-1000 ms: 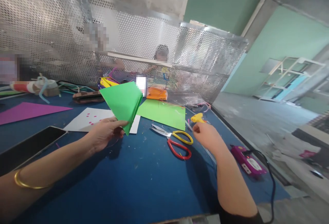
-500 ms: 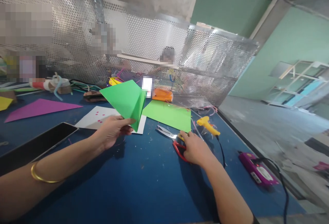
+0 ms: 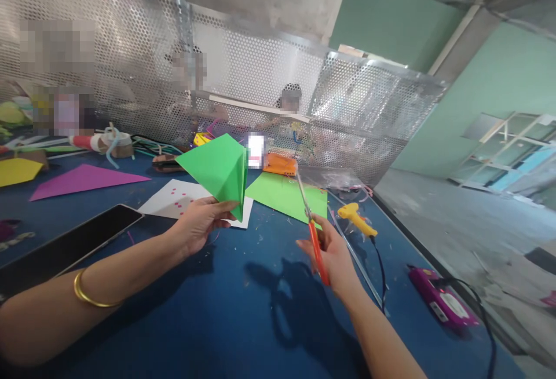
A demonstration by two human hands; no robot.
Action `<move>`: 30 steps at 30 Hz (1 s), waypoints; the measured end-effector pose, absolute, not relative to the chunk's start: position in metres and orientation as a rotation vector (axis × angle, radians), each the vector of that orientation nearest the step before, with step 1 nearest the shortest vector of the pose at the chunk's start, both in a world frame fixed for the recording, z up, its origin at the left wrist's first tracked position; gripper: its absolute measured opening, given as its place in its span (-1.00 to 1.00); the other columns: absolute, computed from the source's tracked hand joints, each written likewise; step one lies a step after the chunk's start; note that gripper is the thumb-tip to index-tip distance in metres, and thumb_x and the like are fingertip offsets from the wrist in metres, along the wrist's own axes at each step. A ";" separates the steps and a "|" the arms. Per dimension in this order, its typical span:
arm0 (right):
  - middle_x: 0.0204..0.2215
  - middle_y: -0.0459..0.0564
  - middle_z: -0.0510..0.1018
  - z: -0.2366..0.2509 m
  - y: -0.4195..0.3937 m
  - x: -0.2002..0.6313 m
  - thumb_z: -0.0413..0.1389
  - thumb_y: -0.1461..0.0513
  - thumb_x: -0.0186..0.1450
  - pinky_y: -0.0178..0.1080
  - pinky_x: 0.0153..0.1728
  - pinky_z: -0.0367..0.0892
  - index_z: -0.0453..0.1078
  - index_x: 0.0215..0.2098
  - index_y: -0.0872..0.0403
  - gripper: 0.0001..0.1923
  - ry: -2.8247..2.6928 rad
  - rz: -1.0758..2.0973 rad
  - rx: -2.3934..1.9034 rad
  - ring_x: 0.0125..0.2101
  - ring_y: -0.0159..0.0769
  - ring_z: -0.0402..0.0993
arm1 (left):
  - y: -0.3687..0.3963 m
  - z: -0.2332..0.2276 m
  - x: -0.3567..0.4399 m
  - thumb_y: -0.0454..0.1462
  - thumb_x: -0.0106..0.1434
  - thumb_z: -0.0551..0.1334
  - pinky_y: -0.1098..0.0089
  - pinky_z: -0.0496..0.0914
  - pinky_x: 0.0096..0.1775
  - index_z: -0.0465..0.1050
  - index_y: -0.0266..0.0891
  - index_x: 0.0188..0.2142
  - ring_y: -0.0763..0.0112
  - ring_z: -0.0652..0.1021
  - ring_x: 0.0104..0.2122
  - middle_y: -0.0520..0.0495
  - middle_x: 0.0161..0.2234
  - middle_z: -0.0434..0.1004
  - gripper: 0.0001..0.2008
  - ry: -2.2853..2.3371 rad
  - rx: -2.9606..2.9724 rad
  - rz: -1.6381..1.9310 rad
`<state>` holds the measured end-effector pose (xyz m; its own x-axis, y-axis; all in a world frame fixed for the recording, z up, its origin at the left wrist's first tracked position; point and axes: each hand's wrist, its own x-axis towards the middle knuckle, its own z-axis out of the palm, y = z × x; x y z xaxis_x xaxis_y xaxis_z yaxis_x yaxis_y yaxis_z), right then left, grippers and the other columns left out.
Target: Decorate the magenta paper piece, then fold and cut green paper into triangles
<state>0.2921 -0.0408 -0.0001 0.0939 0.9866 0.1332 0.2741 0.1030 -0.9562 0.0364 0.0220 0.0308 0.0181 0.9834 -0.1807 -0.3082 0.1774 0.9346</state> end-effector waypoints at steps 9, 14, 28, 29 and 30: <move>-0.40 -0.08 0.61 0.020 -0.008 0.218 0.40 0.07 0.00 -0.39 -0.71 0.23 0.36 -0.21 0.07 -0.52 -0.998 1.399 -0.987 -0.70 -0.49 0.35 | 0.023 0.022 0.037 -0.29 -0.05 0.45 0.43 0.43 -0.34 0.49 -0.28 -0.47 0.39 0.56 -0.42 -0.08 -0.45 0.58 -0.82 0.798 0.842 1.146; -0.39 -0.01 0.62 0.012 -0.007 0.196 0.37 0.01 0.03 -0.40 -0.73 0.26 0.41 -0.32 0.11 -0.58 -0.940 1.653 -0.922 -0.72 -0.51 0.34 | 0.024 0.022 0.037 -0.32 0.01 0.33 0.41 0.42 -0.14 0.54 -0.18 -0.46 0.35 0.57 -0.26 -0.02 -0.33 0.62 -0.96 0.628 0.929 1.097; -0.64 -0.21 0.41 0.005 -0.020 0.197 0.38 0.12 0.05 -0.50 -0.60 0.30 0.48 -0.42 0.08 -0.74 -0.784 1.969 -0.699 -0.66 -0.56 0.26 | 0.016 0.019 0.040 -0.18 -0.03 0.45 0.38 0.42 -0.17 0.56 -0.19 -0.04 0.33 0.54 -0.27 -0.08 -0.22 0.58 -0.49 0.549 0.994 0.821; -0.66 -0.21 0.41 0.004 -0.021 0.196 0.39 0.13 0.04 -0.50 -0.59 0.30 0.47 -0.43 0.09 -0.74 -0.784 1.964 -0.695 -0.66 -0.56 0.26 | 0.016 0.019 0.041 -0.19 -0.02 0.45 0.36 0.41 -0.15 0.55 -0.19 -0.01 0.32 0.54 -0.26 -0.09 -0.22 0.59 -0.47 0.534 1.010 0.809; -0.67 -0.21 0.40 0.003 -0.021 0.195 0.39 0.13 0.02 -0.50 -0.59 0.30 0.46 -0.45 0.09 -0.73 -0.785 1.953 -0.691 -0.67 -0.56 0.26 | 0.016 0.018 0.041 -0.19 -0.01 0.45 0.34 0.41 -0.13 0.54 -0.21 0.00 0.30 0.54 -0.25 -0.10 -0.23 0.59 -0.46 0.525 1.023 0.808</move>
